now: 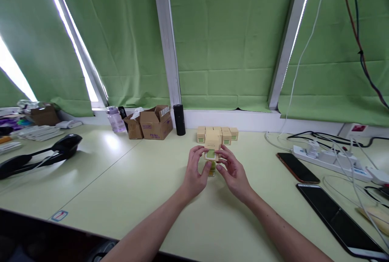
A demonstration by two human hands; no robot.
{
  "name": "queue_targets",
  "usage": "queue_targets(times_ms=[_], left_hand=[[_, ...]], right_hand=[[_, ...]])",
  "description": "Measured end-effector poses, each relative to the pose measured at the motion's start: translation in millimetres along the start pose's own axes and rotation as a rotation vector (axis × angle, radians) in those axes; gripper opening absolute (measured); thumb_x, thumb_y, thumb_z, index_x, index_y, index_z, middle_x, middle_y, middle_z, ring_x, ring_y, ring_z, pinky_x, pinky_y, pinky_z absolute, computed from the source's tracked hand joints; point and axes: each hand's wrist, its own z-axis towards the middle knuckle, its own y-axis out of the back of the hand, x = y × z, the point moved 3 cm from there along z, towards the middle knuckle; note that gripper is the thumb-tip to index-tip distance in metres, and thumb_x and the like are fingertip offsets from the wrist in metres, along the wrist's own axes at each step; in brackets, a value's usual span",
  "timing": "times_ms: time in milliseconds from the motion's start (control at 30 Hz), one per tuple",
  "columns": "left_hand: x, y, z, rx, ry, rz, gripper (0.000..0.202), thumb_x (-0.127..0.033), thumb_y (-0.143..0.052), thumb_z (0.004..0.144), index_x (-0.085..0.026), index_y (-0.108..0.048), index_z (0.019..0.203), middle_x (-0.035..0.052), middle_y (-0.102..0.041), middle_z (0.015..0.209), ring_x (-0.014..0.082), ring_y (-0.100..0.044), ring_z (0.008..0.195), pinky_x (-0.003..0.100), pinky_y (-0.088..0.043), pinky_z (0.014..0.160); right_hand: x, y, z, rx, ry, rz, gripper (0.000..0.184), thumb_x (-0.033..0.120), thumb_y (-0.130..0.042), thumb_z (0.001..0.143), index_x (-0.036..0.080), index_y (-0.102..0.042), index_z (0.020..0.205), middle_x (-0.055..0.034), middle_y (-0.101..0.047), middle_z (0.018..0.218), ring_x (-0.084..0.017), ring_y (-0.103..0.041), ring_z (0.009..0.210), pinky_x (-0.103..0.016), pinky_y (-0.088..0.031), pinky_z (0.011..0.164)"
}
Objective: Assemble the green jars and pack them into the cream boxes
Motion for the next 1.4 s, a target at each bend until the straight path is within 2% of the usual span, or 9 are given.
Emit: queue_targets(times_ms=[100,267,533,767,967,1100,1167,1267,1400], left_hand=[[-2.2,1.0,-0.5,0.02,0.032,0.037,0.035,-0.03,-0.054,0.103,-0.026,-0.052,0.138,0.0146,-0.053,0.137,0.0293,-0.051,0.132,0.048,-0.05,0.104],[-4.3,1.7,-0.3,0.028,0.062,0.033,0.039,-0.032,-0.056,0.102,-0.027,-0.051,0.14,0.0151,-0.052,0.14,0.0295,-0.051,0.132,0.044,-0.05,0.1],[1.5,3.6,0.4,-0.029,0.176,-0.019,0.045,-0.041,-0.055,0.102,-0.024,-0.045,0.143,0.0155,-0.055,0.143,0.0288,-0.057,0.124,0.045,-0.047,0.1],[7.9,5.3,1.3,-0.088,0.25,-0.058,0.051,-0.049,-0.058,0.1,-0.022,-0.045,0.142,0.0156,-0.058,0.138,0.0287,-0.058,0.12,0.043,-0.048,0.094],[15.6,8.2,3.3,-0.157,0.392,-0.068,0.056,-0.052,-0.069,0.092,-0.022,-0.05,0.136,0.0126,-0.063,0.132,0.0251,-0.062,0.111,0.039,-0.049,0.091],[27.0,9.6,3.2,-0.216,0.458,-0.115,0.051,-0.047,-0.072,0.09,-0.022,-0.054,0.13,0.0104,-0.065,0.126,0.0233,-0.063,0.108,0.038,-0.049,0.09],[34.3,10.2,2.3,-0.238,0.492,-0.133,0.048,-0.045,-0.073,0.089,-0.021,-0.055,0.127,0.0107,-0.066,0.124,0.0239,-0.063,0.109,0.038,-0.049,0.09],[44.2,10.7,0.2,-0.256,0.56,-0.156,0.049,-0.04,-0.074,0.087,-0.02,-0.055,0.127,0.0122,-0.065,0.126,0.0245,-0.063,0.109,0.04,-0.05,0.093],[51.3,10.9,-2.5,-0.27,0.605,-0.146,0.049,-0.034,-0.073,0.087,-0.021,-0.054,0.13,0.0128,-0.065,0.128,0.0251,-0.064,0.11,0.041,-0.052,0.093]], right_hand=[[0.6,-0.4,-1.1,0.018,0.016,-0.048,0.036,0.044,-0.067,0.098,0.033,-0.065,0.133,-0.0101,-0.043,0.163,-0.031,-0.049,0.146,-0.05,-0.05,0.115],[3.6,-1.3,-5.7,0.045,0.037,-0.232,0.04,0.04,-0.064,0.099,0.036,-0.062,0.139,-0.0067,-0.043,0.163,-0.03,-0.02,0.162,-0.058,-0.035,0.125],[11.4,-4.2,-12.1,0.109,0.161,-0.267,0.062,0.036,-0.054,0.104,0.042,-0.03,0.161,-0.0033,-0.028,0.172,-0.028,-0.024,0.161,-0.058,-0.03,0.129],[20.4,-10.2,-13.6,0.197,0.223,-0.313,0.064,0.034,-0.049,0.106,0.041,-0.025,0.164,0.0006,-0.03,0.172,-0.027,-0.018,0.163,-0.058,-0.031,0.129],[19.0,-14.4,-17.1,0.277,0.243,-0.325,0.063,0.026,-0.048,0.105,0.04,-0.028,0.163,-0.0015,-0.037,0.169,-0.026,-0.03,0.159,-0.056,-0.034,0.128],[5.1,-10.0,-14.8,0.157,0.197,-0.437,0.056,0.023,-0.052,0.1,0.033,-0.042,0.154,-0.0083,-0.052,0.157,-0.03,-0.048,0.147,-0.057,-0.043,0.122],[-5.4,-6.8,-13.1,0.1,0.153,-0.531,0.05,0.022,-0.054,0.097,0.031,-0.05,0.146,-0.0099,-0.056,0.151,-0.031,-0.052,0.143,-0.058,-0.046,0.119],[-23.1,-2.2,-11.8,0.065,0.047,-0.636,0.053,0.02,-0.056,0.092,0.027,-0.05,0.144,-0.0119,-0.057,0.147,-0.032,-0.054,0.139,-0.059,-0.048,0.116],[-38.4,-0.5,-10.4,0.104,-0.015,-0.693,0.054,0.02,-0.059,0.091,0.024,-0.051,0.144,-0.014,-0.06,0.144,-0.033,-0.054,0.137,-0.055,-0.051,0.112]])
